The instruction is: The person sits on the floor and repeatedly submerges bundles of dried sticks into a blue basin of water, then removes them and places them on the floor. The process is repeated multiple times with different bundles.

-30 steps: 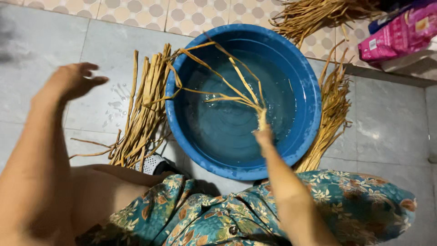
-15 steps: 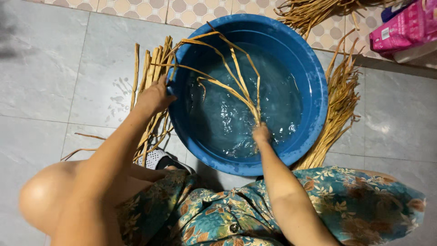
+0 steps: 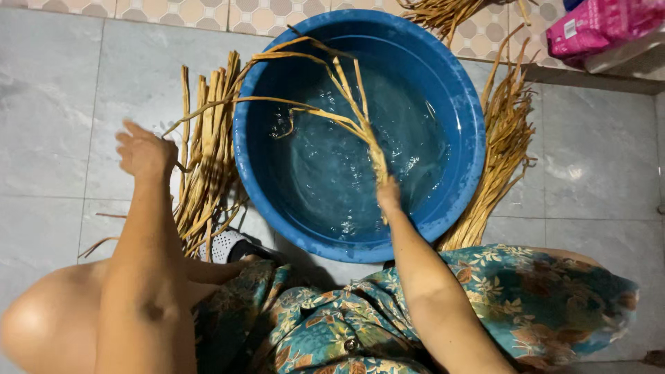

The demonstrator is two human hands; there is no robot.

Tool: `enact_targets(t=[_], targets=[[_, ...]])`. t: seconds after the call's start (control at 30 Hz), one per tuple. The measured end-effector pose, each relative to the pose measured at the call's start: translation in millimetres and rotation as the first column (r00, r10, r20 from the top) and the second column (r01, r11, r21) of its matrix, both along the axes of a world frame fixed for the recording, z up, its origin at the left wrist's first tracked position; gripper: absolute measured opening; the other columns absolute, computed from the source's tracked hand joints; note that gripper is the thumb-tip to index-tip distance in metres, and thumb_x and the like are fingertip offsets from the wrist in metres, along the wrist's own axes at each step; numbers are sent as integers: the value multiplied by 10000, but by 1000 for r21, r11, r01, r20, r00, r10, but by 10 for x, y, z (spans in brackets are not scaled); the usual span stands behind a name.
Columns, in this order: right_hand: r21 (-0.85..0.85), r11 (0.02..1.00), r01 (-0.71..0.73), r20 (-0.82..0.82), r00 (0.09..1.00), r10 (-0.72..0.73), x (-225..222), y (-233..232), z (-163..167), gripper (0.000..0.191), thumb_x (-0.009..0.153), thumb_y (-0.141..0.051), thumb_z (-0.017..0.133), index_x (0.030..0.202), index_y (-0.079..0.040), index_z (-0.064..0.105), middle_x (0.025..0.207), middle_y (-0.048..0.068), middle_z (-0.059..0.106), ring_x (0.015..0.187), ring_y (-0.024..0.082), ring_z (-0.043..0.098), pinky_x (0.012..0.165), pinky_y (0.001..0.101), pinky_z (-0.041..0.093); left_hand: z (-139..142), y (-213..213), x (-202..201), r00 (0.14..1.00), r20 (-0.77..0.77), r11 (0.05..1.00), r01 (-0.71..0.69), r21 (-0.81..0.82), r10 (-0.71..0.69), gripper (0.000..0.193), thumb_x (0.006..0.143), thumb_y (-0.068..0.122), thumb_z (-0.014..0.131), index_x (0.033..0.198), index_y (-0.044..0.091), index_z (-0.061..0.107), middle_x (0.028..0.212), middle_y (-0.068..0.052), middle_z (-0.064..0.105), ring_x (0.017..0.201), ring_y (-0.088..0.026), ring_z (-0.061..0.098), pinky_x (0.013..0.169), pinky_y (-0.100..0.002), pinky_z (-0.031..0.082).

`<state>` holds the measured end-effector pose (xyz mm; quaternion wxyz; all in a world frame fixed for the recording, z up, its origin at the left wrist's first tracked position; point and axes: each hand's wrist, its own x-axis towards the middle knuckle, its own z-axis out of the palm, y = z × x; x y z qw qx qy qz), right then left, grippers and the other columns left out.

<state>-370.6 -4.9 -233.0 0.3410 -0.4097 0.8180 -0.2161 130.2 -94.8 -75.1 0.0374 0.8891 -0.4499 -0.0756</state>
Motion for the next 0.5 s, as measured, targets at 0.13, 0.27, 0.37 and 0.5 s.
enact_targets(t=[0.13, 0.27, 0.37, 0.5], targets=[[391, 867, -307, 158, 951, 266, 214, 158, -24, 413, 869, -356, 798, 1010, 30, 754, 893, 171, 766, 787, 269, 727, 711, 414, 563, 88, -132, -522, 940, 115, 773, 331, -542, -321, 789, 903, 153, 830, 1569, 111, 409, 1562, -268, 407, 1355, -447, 474, 1045, -563, 440], [246, 906, -343, 317, 912, 259, 289, 133, 24, 276, 839, -222, 799, 983, 12, 777, 844, 147, 768, 714, 231, 727, 659, 371, 567, 28, -172, -949, 885, -36, 845, 430, -317, -464, 345, 939, 260, 743, 1272, 182, 702, 1317, -157, 640, 1210, -395, 563, 952, -627, 424], [83, 994, -74, 581, 813, 12, 216, 20, 74, 216, 897, -203, 760, 1000, -17, 726, 816, 129, 749, 668, 213, 703, 593, 363, 545, -66, -111, -958, 896, -98, 901, 427, -79, -434, 291, 953, 417, 746, 1012, 132, 768, 1038, -175, 722, 1025, -418, 648, 846, -596, 496], [26, 1000, -3, 534, 845, -11, 130, 30, 84, 194, 894, -161, 730, 1059, -77, 671, 837, 93, 720, 663, 180, 648, 563, 352, 518, -162, 70, -933, 915, -177, 926, 332, -181, -362, 197, 888, 316, 766, 961, 133, 769, 967, -188, 716, 913, -397, 685, 775, -530, 539]])
